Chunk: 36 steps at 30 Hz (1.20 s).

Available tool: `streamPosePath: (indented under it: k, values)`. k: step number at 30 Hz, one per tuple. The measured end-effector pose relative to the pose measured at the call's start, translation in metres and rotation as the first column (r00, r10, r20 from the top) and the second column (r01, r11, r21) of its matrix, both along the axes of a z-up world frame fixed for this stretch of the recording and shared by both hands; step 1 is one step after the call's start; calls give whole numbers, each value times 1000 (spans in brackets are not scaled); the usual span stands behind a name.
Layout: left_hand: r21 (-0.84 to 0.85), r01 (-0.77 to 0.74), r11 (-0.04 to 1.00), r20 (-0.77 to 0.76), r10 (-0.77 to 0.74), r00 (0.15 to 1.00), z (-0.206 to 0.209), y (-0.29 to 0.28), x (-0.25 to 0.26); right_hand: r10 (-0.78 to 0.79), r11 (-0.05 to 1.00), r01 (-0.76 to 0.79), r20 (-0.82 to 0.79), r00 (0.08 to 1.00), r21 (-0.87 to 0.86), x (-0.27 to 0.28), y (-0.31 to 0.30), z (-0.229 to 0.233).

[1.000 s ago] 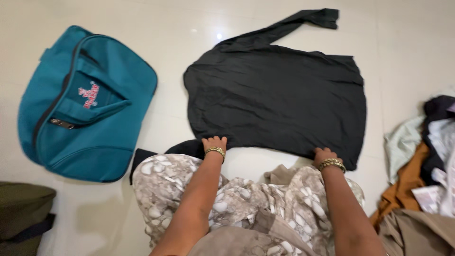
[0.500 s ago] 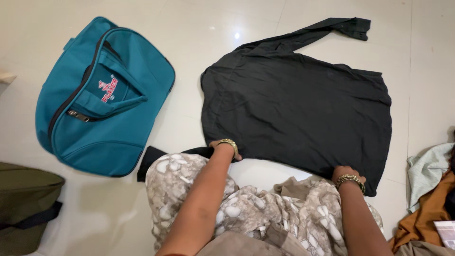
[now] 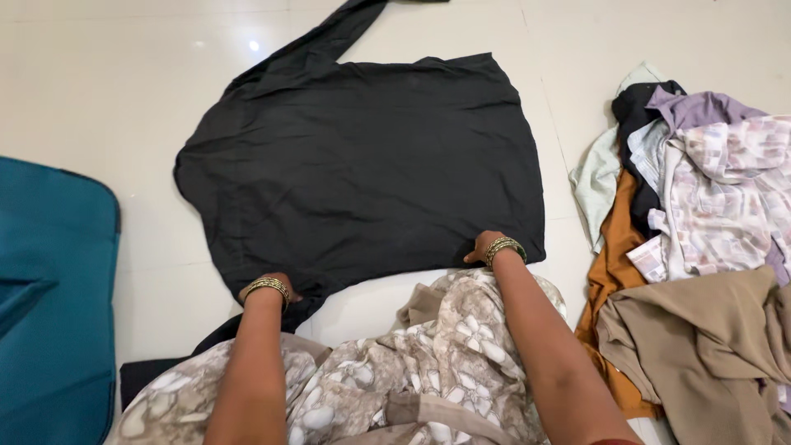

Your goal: The person buttons a black long-sleeved shirt and folds it by hand while sitting on the floor.

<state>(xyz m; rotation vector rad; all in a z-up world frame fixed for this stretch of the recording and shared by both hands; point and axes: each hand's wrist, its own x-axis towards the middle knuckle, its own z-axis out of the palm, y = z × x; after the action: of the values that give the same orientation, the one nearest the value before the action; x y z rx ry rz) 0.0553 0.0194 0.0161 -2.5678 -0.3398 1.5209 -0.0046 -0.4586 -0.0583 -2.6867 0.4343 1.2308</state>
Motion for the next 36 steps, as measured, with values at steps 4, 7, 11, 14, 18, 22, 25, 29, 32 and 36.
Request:
streamPosePath:
  k: [4,7,11,14,18,22,25,29,32,36]
  values:
    - [-76,151,986,476,-97,874,7,-32,0,-40,999,50,498,866,-8,7,42,21]
    - [-206,569,796,906,-65,419,-15,-90,1,110,984,-176,723,682,17,24,110,30]
    - [-318,462,828,831,9,556,-51,-139,1,278,888,-459,823,495,-25,28,183,18]
    - [-192,327,925,820,-32,572,-60,-114,-6,345,926,-349,703,622,-145,32,168,14]
    - [-57,105,993,855,-6,519,-68,-58,6,120,964,87,701,703,-253,43,109,-13]
    - [-63,-281,958,853,197,483,-72,15,12,-312,822,538,644,698,-185,35,43,-39]
    - [-132,-481,867,860,341,379,-71,44,21,-552,642,763,650,522,-68,38,1,-41]
    - [-115,-256,960,930,195,311,-53,8,49,-413,694,718,787,458,-53,66,23,-16]
    - [-94,188,978,958,37,285,-55,-71,59,309,924,74,845,437,-376,100,103,3]
    - [123,502,856,961,-229,155,-75,-132,77,197,949,-313,834,515,-30,142,219,6]
